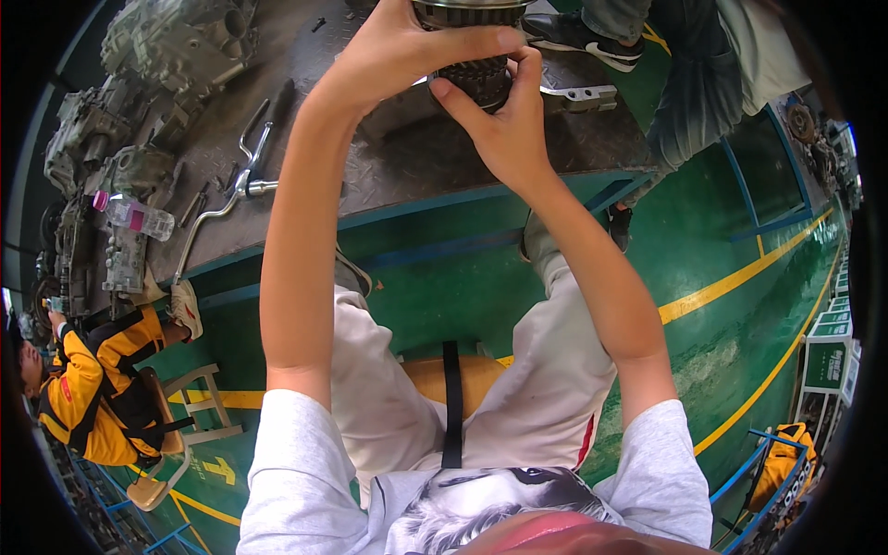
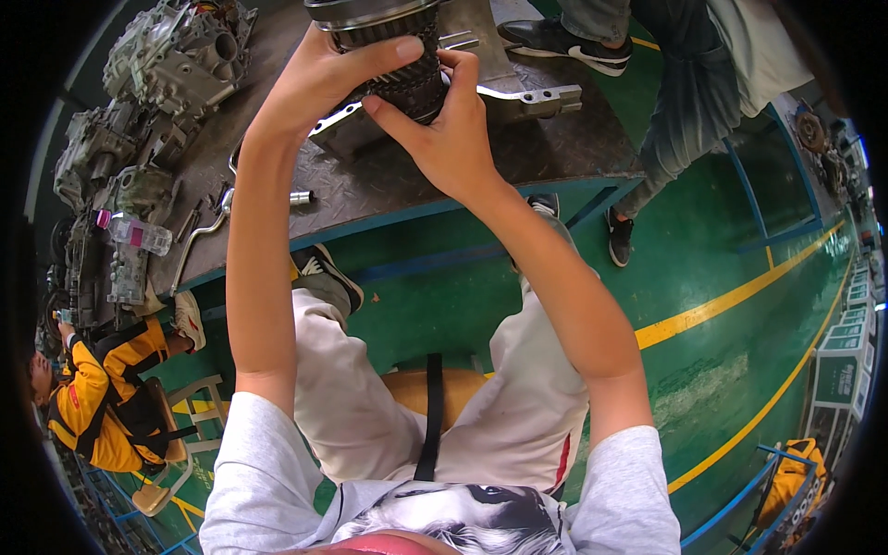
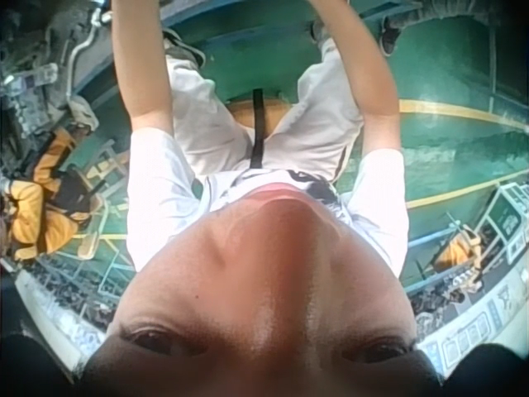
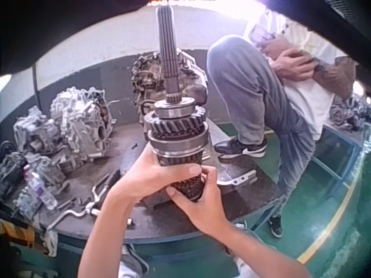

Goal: The person fits together multiple gears on a shaft by hand and positions the assembly into a metal housing on a workbench.

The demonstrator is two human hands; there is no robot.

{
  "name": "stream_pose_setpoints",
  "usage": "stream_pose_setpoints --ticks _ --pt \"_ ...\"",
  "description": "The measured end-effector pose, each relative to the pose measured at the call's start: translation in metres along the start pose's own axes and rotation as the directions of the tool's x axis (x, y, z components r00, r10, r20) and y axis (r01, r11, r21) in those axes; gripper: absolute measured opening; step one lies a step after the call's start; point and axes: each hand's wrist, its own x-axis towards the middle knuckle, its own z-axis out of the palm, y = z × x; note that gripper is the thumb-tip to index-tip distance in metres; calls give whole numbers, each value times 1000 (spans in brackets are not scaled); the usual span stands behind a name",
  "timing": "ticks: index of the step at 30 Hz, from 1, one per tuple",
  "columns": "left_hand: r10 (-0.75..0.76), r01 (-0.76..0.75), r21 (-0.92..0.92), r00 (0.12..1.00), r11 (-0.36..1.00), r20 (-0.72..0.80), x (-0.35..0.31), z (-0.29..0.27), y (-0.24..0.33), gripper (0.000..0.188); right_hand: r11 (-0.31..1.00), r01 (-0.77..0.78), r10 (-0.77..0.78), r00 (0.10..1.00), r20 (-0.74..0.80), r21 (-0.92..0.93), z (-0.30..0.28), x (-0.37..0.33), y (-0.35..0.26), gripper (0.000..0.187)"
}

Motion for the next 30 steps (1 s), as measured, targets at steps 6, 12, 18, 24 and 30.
stream_pose_setpoints --ticks 6,12,18,24,30 --pt "-66 68 115 998 991 -24 -5 -1 10 59 999 -45 45 999 -17 21 0 -3 -7 69" --pt "-43 38 150 999 988 28 -1 -5 6 59 999 -52 53 998 -31 15 0 -3 -10 67" --pt "-63 59 115 997 992 33 -2 -5 7 57 997 -78 78 997 -27 7 -1 -4 -11 68" --pt "-56 54 126 998 991 10 -2 -2 5 56 998 -52 50 998 -49 -38 -2 -2 -7 74" --pt "-1 -1 138 1000 990 14 1 -1 1 59 996 -62 58 997 -59 -61 -4 -1 -4 77"
